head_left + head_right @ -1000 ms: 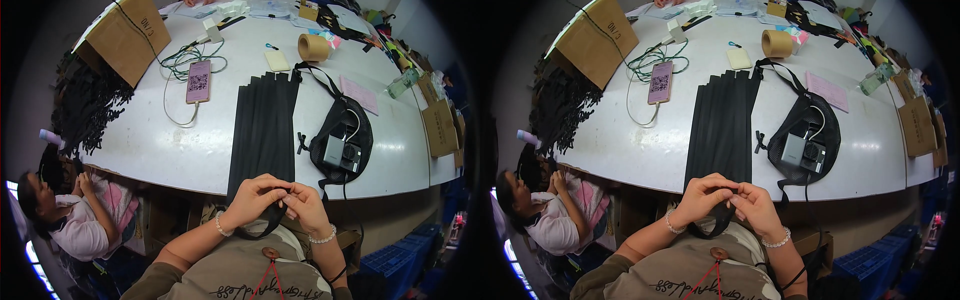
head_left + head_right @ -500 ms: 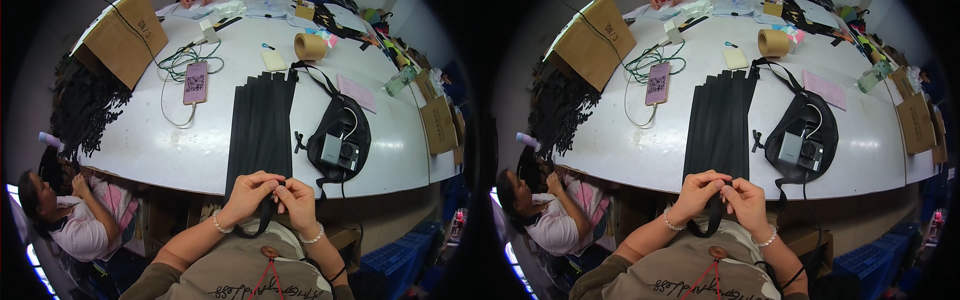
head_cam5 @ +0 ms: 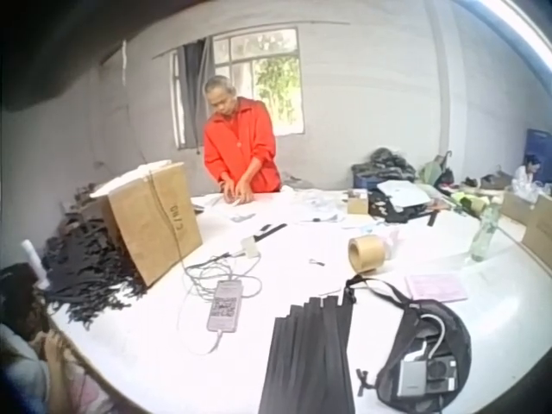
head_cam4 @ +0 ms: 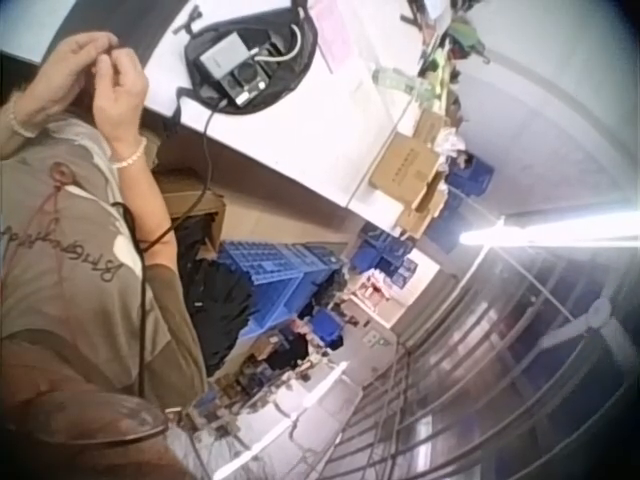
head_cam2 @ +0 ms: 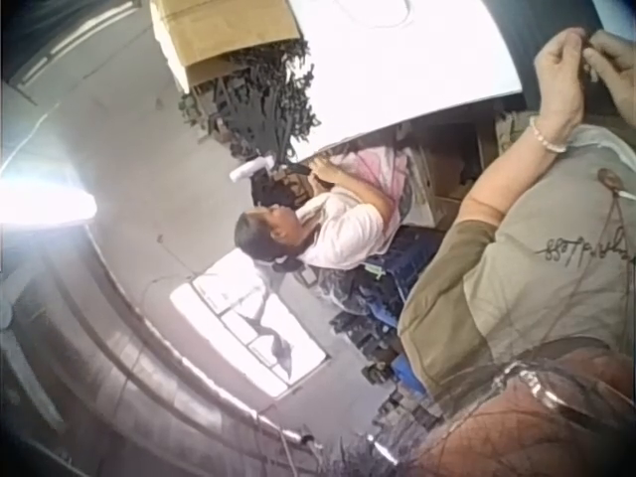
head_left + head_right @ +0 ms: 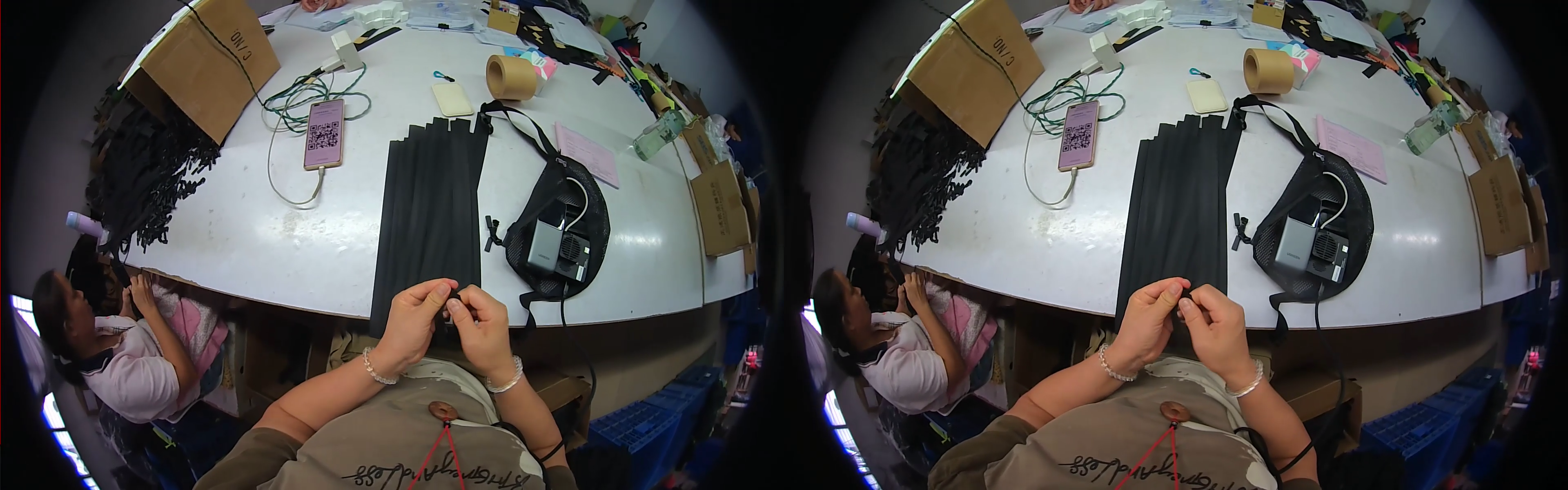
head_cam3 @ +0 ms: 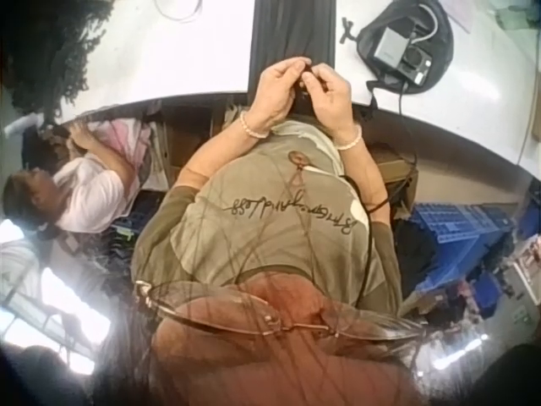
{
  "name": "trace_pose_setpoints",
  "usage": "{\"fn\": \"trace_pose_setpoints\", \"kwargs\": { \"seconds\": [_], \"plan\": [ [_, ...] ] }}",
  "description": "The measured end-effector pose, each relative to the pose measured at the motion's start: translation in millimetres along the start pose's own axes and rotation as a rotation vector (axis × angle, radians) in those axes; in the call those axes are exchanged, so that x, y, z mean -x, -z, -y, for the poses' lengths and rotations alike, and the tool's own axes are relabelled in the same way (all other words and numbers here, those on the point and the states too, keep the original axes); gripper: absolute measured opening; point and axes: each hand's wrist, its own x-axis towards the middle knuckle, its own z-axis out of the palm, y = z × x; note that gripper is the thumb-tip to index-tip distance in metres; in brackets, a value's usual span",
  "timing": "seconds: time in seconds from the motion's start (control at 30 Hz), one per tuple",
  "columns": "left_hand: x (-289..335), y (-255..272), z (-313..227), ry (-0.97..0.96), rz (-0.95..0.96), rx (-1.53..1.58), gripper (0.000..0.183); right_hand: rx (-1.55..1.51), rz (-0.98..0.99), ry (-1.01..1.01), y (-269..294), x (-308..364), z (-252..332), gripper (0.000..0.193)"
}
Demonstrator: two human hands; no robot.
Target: Manually sorting and assembling small black components on a work table.
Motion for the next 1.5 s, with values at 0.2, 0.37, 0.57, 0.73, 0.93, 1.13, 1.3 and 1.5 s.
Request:
{"fn": "trace_pose_setpoints", "kwargs": {
  "seconds": [0.2, 0.37, 0.57, 0.73, 0.93, 1.13, 1.3, 1.5],
  "plan": [
    [-1, 0, 2, -0.064, -0.047, 0.039, 0.019, -0.105, 0.105, -0.133, 6, -3, 4, 0.013],
    [-23, 11, -27, -0.169, -0.054, 0.039, 0.023, 0.005, 0.332, 0.009, 0, 13, -10, 0.009],
    [4, 4, -21, -0.172, 0.010, -0.305, 0.018, -0.485, -0.120, -0.081, 1, 6, 6, 0.015],
    [16, -1, -25, -0.227, 0.133, -0.406, 0.018, -0.394, -0.067, -0.043, 4, 11, 10, 0.034],
    [17, 3, -25, -0.310, 0.150, -0.474, 0.012, -0.284, -0.082, 0.077, 4, 16, 7, 0.021],
    [17, 8, -27, -0.402, 0.226, -0.538, 0.012, -0.140, -0.087, 0.166, 9, 16, 12, 0.014],
    [17, 8, -25, -0.377, 0.235, -0.501, 0.010, -0.095, -0.123, 0.232, 6, 17, 8, 0.014],
    [17, 9, -21, -0.297, 0.224, -0.420, 0.008, -0.109, -0.189, 0.236, 0, 19, 3, 0.015]
  ]
}}
